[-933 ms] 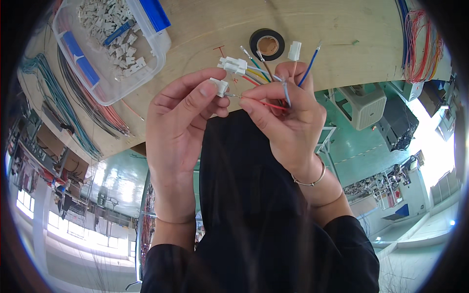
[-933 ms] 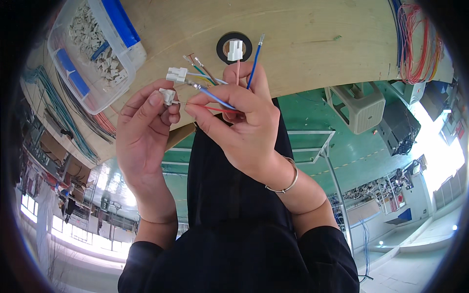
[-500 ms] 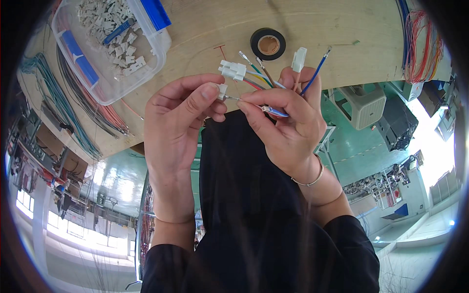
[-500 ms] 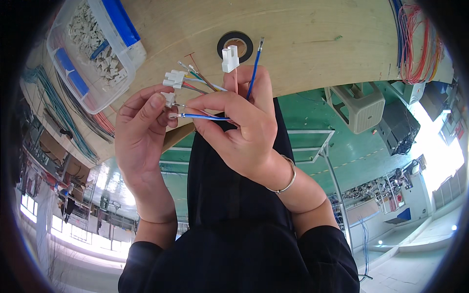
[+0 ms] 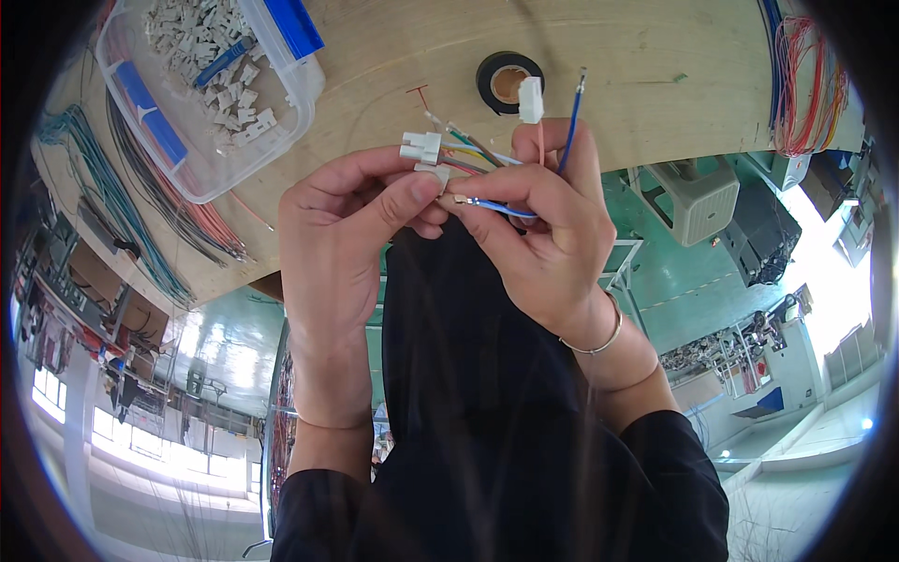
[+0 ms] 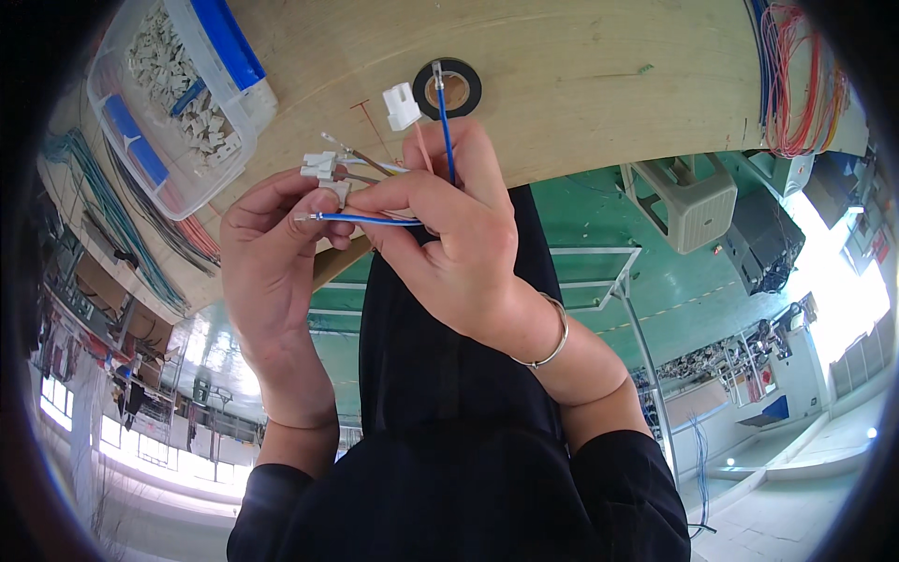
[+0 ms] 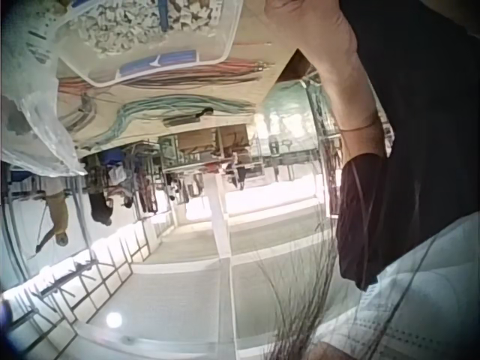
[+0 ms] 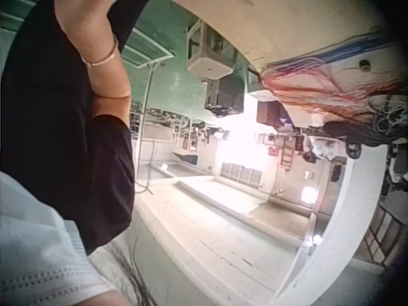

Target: The person threads bundles of wires through black cable sleeves by hand, inserts the wire terminals into plastic connector housings, and hangs a wire harness onto a metal rack before gathering more wires.

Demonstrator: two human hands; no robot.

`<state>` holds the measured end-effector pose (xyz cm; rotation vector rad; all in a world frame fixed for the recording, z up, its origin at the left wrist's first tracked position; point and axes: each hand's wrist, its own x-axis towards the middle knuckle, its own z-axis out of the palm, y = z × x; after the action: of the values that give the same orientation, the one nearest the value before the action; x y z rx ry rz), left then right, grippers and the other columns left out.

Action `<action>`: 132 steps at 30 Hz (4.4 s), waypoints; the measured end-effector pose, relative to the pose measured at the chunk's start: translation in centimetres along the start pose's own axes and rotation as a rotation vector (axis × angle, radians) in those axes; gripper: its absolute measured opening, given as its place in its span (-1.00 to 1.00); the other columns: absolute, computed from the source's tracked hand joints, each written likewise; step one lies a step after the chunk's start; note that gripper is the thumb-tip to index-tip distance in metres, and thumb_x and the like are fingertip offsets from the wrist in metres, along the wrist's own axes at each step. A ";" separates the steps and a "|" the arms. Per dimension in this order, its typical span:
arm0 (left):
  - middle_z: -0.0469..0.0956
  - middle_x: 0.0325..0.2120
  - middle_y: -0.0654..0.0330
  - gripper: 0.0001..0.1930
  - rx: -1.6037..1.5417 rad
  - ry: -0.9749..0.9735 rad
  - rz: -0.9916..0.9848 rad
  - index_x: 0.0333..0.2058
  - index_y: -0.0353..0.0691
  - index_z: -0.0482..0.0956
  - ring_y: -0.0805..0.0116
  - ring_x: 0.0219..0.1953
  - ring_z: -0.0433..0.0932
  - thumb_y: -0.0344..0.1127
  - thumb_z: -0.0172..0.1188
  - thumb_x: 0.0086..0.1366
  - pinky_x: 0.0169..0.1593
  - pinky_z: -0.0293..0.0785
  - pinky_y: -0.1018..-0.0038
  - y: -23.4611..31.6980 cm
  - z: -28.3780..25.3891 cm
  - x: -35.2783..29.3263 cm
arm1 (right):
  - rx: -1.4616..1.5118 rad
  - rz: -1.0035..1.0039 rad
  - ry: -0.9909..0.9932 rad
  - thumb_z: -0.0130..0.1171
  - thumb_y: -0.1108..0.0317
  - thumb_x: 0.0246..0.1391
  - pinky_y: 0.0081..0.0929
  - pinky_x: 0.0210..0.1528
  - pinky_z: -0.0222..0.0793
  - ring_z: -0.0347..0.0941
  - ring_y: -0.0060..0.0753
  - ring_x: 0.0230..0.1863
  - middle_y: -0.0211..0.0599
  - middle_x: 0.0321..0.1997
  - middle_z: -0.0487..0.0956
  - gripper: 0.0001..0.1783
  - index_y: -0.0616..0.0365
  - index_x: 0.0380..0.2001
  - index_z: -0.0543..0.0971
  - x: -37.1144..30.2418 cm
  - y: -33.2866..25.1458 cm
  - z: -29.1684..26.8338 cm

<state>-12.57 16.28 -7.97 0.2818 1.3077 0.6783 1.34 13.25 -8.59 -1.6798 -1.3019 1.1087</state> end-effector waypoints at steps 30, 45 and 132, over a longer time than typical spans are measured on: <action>0.38 -0.32 0.14 -0.81 0.363 -0.006 0.396 -0.29 -0.43 0.46 0.56 -0.43 0.39 -0.63 0.01 0.06 -0.39 0.35 0.71 -0.6 1.2 -1.2 | 0.198 0.125 -0.016 0.21 0.44 -0.22 -0.65 -0.44 0.11 0.12 -0.47 -0.41 -0.37 -0.51 0.24 -0.86 0.23 -0.51 0.52 0.2 0.7 0.0; 0.46 -0.33 0.05 -0.75 -0.322 -0.120 0.168 -0.23 -0.39 0.36 0.39 -0.24 0.43 -0.59 0.06 0.04 -0.14 0.36 0.54 -2.1 -0.1 -0.2 | 0.292 0.186 -0.021 0.16 0.46 -0.17 -0.65 -0.35 0.08 0.15 -0.53 -0.33 -0.32 -0.47 0.33 -0.90 0.27 -0.60 0.47 0.0 1.0 -0.3; 0.45 -0.38 0.09 -0.82 0.316 -0.140 0.389 -0.31 -0.37 0.45 0.46 -0.43 0.42 -0.60 0.03 0.06 -0.38 0.37 0.65 0.7 2.1 1.3 | 0.564 0.220 0.251 -0.04 0.38 0.02 -0.69 -0.45 0.02 0.06 -0.57 -0.46 -0.36 -0.43 0.21 -0.87 0.23 -0.47 0.33 -0.6 1.2 0.1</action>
<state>-10.68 17.95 -8.11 0.8420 1.2343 0.7594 1.61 12.41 -9.59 -1.4848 -0.5802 1.2047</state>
